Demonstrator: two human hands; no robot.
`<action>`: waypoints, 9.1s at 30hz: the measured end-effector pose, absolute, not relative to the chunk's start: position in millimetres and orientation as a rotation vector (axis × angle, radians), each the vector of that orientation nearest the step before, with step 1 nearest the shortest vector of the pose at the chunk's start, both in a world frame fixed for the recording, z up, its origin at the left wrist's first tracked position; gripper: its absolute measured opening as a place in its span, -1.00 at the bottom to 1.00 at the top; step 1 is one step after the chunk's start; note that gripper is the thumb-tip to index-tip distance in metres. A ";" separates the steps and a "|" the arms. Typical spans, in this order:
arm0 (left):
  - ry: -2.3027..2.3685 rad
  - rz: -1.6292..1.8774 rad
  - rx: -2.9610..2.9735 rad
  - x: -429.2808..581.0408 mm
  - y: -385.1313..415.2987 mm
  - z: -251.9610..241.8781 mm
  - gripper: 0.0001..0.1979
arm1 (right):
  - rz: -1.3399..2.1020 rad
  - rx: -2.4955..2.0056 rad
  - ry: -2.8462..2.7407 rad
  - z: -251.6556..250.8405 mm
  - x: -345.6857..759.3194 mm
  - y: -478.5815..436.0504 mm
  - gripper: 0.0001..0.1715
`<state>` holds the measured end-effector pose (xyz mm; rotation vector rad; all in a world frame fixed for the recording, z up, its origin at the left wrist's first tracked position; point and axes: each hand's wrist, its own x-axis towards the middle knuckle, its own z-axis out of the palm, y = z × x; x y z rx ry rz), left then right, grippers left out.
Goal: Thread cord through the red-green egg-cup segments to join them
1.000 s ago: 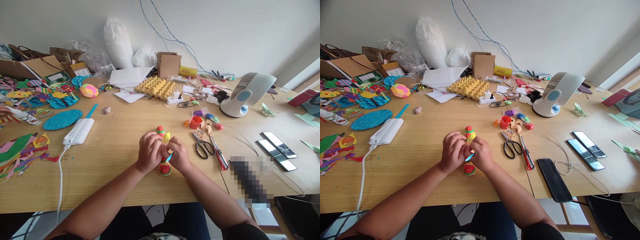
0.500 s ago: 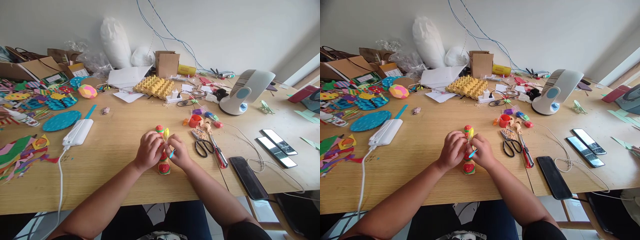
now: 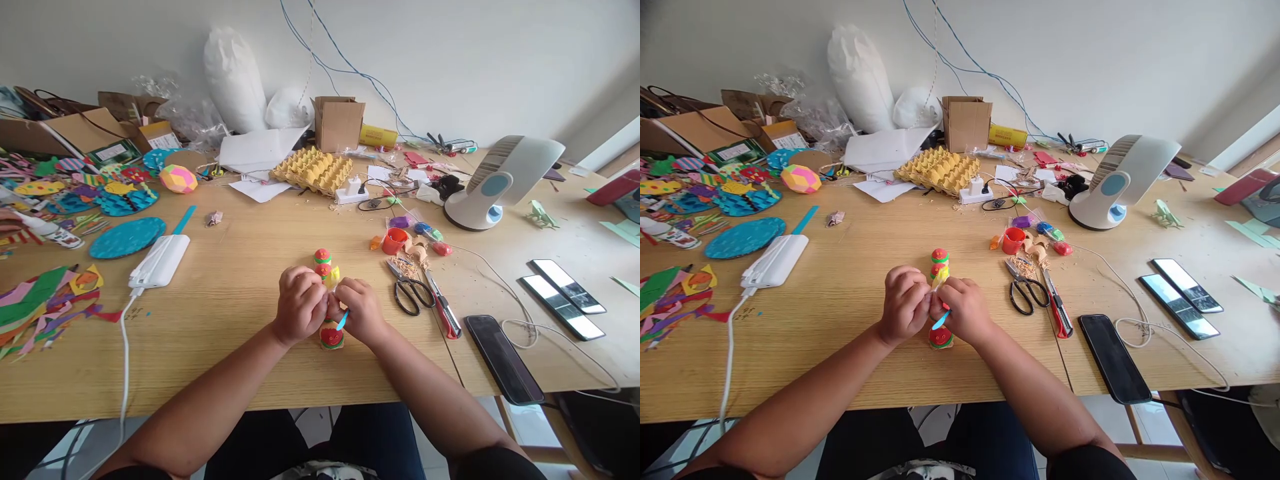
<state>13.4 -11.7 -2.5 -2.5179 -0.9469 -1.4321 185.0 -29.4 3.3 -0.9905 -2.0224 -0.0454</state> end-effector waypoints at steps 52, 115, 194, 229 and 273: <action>-1.248 -1.697 -2.885 0.3 14.8 -15.8 -0.88 | 0.174 -1.132 -2.335 -0.7 217.2 -9.4 -0.79; -1.521 -2.786 -2.854 14.8 7.0 -14.8 -0.37 | 1.383 -1.007 -1.223 -7.8 198.4 -7.0 -0.53; -2.077 -2.691 -2.728 7.8 16.5 -17.8 -0.19 | 0.617 -1.262 -1.672 -11.7 206.5 0.2 -0.47; -1.451 -2.122 -2.678 8.3 5.9 -8.7 -0.70 | 1.112 -1.127 -1.469 -8.1 210.2 1.1 -0.28; -1.044 -1.676 -2.829 10.2 9.3 -12.5 -0.87 | 1.251 -1.045 -1.526 -10.1 203.4 1.7 -0.46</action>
